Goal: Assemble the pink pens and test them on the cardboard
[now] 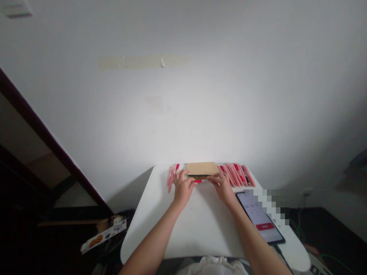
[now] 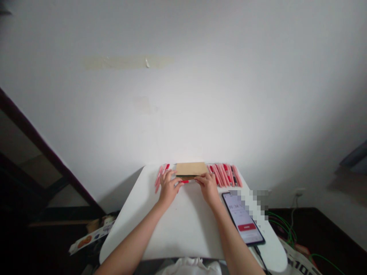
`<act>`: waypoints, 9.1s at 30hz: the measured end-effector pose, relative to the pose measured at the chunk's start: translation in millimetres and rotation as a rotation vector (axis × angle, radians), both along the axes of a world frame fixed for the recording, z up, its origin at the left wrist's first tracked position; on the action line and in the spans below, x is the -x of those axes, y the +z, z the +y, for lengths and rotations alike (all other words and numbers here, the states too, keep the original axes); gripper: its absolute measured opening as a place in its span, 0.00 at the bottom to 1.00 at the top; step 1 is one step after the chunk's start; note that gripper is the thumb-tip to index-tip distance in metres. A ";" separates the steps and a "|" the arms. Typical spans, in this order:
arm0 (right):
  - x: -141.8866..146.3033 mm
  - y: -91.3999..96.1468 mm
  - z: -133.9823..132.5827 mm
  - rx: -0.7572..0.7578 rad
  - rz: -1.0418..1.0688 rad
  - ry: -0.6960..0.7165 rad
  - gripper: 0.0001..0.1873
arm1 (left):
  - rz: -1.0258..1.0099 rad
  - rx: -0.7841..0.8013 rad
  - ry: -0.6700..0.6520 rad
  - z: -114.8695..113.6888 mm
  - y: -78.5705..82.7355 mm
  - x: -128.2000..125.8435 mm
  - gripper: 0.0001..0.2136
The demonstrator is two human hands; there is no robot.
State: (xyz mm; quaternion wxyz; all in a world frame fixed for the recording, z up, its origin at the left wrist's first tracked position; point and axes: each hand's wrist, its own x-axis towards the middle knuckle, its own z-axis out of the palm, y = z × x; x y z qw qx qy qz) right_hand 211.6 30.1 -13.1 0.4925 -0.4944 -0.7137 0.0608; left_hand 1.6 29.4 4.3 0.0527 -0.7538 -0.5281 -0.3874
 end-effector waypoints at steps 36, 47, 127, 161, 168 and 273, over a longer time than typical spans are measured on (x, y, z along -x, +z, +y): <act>-10.2 -2.0 4.6 -0.004 -0.005 -0.134 0.19 | 0.119 0.144 0.146 -9.5 0.2 -9.6 0.06; -12.6 -4.6 6.3 -0.019 0.005 -0.156 0.20 | 0.100 0.165 0.141 -10.3 1.1 -11.0 0.03; -14.1 -9.7 7.8 0.008 -0.114 -0.092 0.13 | 0.029 -0.015 0.043 -6.4 5.4 -5.5 0.03; -14.2 -10.9 8.9 0.050 -0.103 -0.131 0.13 | 0.014 0.023 0.093 -5.1 6.1 -0.9 0.03; -13.3 -12.6 9.5 0.022 -0.105 -0.132 0.14 | 0.015 0.027 0.087 -5.6 6.2 -2.2 0.06; -22.3 -19.7 16.1 0.045 -0.083 -0.169 0.14 | 0.067 0.214 0.159 -2.2 7.8 4.9 0.03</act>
